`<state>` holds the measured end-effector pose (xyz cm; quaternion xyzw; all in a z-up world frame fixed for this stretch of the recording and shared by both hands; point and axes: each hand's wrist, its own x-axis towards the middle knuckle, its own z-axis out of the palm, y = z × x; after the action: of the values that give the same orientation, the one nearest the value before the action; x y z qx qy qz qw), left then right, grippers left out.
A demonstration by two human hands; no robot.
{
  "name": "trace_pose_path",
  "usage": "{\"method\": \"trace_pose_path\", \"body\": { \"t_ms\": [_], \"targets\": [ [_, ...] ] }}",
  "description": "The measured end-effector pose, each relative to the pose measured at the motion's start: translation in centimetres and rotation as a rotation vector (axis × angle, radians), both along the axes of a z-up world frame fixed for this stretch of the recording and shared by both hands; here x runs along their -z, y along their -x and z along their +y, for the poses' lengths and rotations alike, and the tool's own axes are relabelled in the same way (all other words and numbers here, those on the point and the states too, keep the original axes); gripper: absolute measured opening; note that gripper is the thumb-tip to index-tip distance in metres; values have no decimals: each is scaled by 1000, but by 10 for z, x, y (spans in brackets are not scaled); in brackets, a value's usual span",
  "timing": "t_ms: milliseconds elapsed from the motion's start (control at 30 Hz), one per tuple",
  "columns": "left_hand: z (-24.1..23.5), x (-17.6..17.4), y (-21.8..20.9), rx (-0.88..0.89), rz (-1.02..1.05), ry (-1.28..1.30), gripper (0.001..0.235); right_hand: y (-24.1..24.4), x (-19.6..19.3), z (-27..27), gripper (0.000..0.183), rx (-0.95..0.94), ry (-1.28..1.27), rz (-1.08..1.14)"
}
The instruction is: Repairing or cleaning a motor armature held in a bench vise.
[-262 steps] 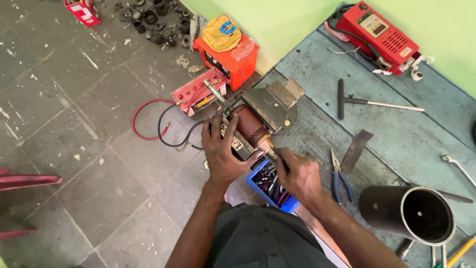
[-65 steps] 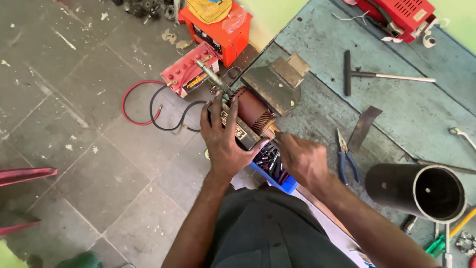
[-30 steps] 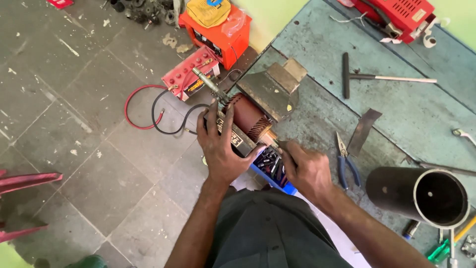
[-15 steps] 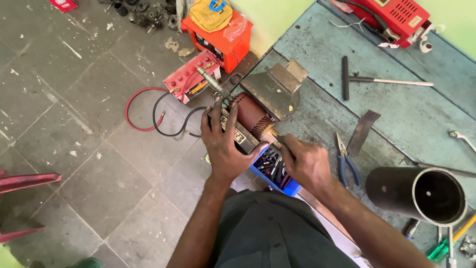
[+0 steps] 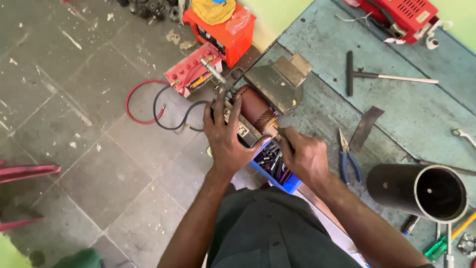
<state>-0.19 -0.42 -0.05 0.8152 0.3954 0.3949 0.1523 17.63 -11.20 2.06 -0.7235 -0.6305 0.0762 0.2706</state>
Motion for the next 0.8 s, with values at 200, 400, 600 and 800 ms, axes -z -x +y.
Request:
{"method": "trace_pose_path", "body": {
  "t_ms": [200,400,600,800],
  "targets": [
    [1,4,-1,-9,12,25,107,-2,-5,-3,14,-39,-92,-15],
    [4,-1,-2,-12,22,38,107,-4,-6,-3,12,-46,-53,-24],
    [1,-2,-1,-13,15,16,106,1,-7,0,9,-77,-114,-98],
    [2,0,-2,-34,20,18,107,-10,24,-4,4,-140,-54,-222]
  ]
}}
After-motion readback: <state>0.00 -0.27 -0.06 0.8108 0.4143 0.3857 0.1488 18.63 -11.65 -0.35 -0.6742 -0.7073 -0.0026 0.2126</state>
